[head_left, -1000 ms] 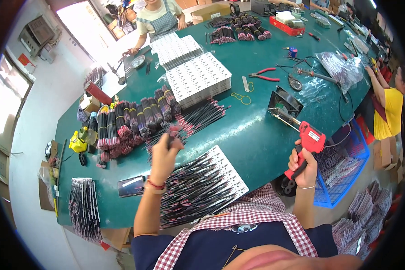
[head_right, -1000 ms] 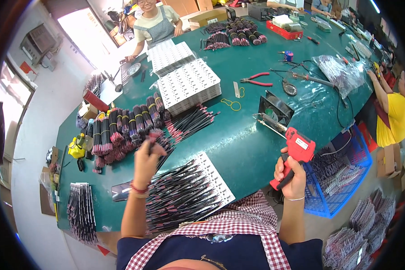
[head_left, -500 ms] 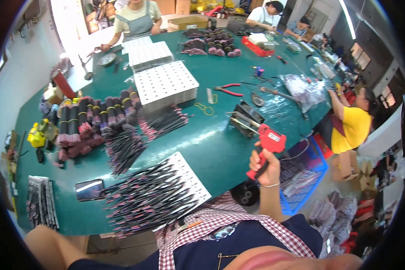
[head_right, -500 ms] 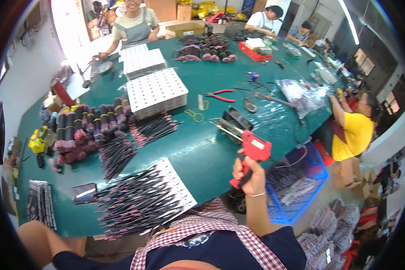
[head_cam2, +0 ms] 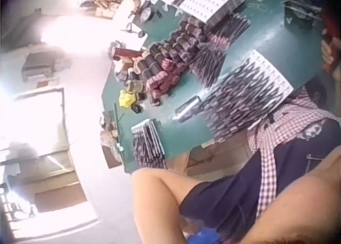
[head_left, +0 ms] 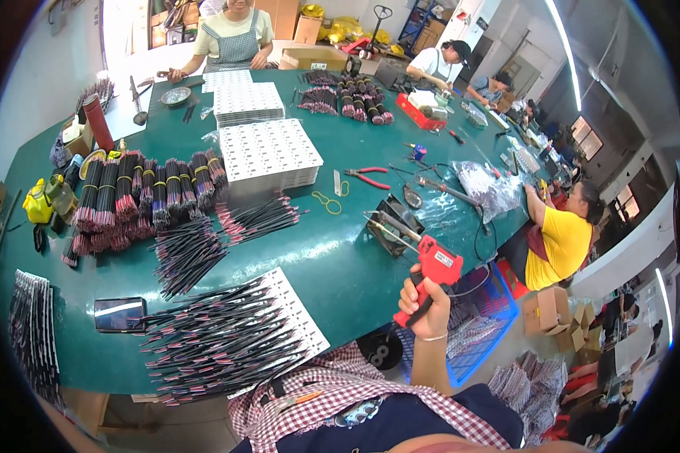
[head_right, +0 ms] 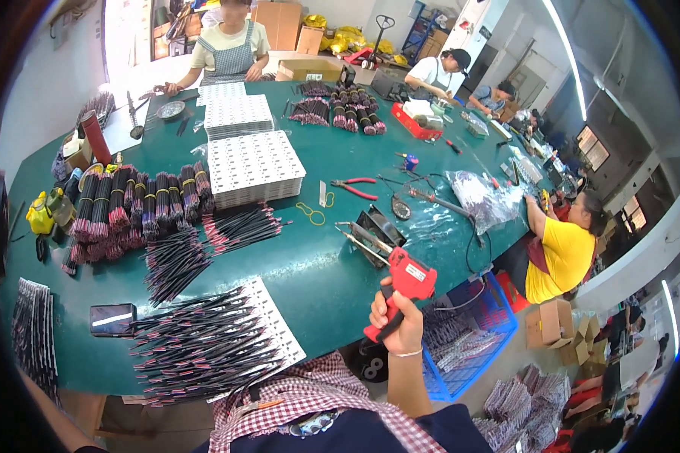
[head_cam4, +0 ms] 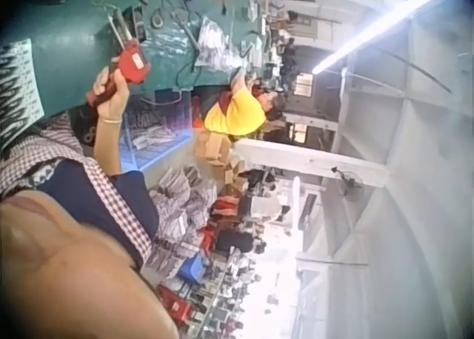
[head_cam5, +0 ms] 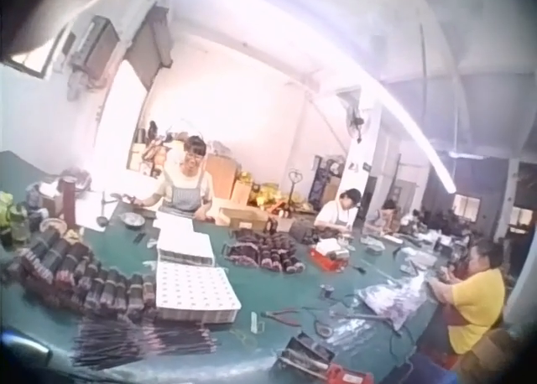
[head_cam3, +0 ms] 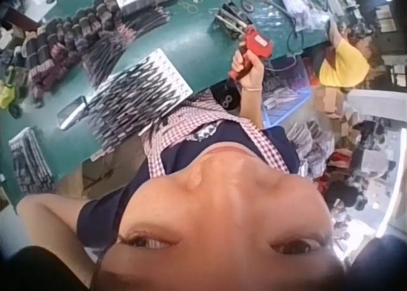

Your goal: The person solders wire bundles onto a circuit board using a handheld soldering tool, removes the board, places a new circuit board panel on the table, and solders wire bundles onto it.

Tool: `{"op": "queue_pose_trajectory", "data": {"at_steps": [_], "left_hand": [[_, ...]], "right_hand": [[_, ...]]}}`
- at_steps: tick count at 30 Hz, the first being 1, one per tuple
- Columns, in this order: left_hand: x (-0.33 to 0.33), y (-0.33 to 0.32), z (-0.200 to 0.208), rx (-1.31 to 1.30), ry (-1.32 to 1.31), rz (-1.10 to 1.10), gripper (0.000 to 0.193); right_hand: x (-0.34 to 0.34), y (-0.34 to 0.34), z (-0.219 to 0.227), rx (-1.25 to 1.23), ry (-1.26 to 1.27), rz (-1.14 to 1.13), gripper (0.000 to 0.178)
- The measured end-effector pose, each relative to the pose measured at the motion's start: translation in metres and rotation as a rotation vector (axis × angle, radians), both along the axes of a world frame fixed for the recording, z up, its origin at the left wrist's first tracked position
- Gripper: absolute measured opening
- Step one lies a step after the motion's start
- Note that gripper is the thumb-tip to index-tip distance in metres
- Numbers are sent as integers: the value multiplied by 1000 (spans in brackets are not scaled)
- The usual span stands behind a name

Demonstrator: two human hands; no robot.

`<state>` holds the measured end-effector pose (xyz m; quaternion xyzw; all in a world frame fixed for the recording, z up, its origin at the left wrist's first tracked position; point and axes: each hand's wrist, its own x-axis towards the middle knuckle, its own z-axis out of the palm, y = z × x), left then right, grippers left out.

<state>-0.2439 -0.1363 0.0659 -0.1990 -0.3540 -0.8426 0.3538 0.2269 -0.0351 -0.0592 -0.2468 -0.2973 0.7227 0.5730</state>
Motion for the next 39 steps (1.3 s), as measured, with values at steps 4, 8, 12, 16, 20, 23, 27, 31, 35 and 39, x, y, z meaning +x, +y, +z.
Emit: {"op": "queue_pose_trajectory", "data": {"at_steps": [4,8,12,16,20,23,27,31,35,39], "left_hand": [[-4,-9,-2,6,4,13,40],[-9,-14,0,4,20,12,41],[-10,-11,-1,27,37,17,42],[-9,-11,7,59,63,8,43],[-9,1,24,167,115,-10,43],[-6,10,35,241,145,-51,44],[1,25,42,311,163,-108,45],[10,25,45,305,178,-171,46],[22,15,58,295,212,-169,47],[31,3,56,292,242,-161,48]], "right_hand": [[9,-1,1,6,15,-54,34],[7,0,2,-19,6,-72,32],[-1,6,2,-1,-5,-54,32],[-4,1,8,18,-9,-65,33],[-7,1,2,10,-15,-52,32],[-6,-6,-2,-24,4,-77,32],[-4,-7,-1,-19,-17,-99,32],[1,-5,-2,-29,16,-144,33],[-2,4,2,-28,-13,-127,32],[-5,3,-1,-18,6,-126,31]]}}
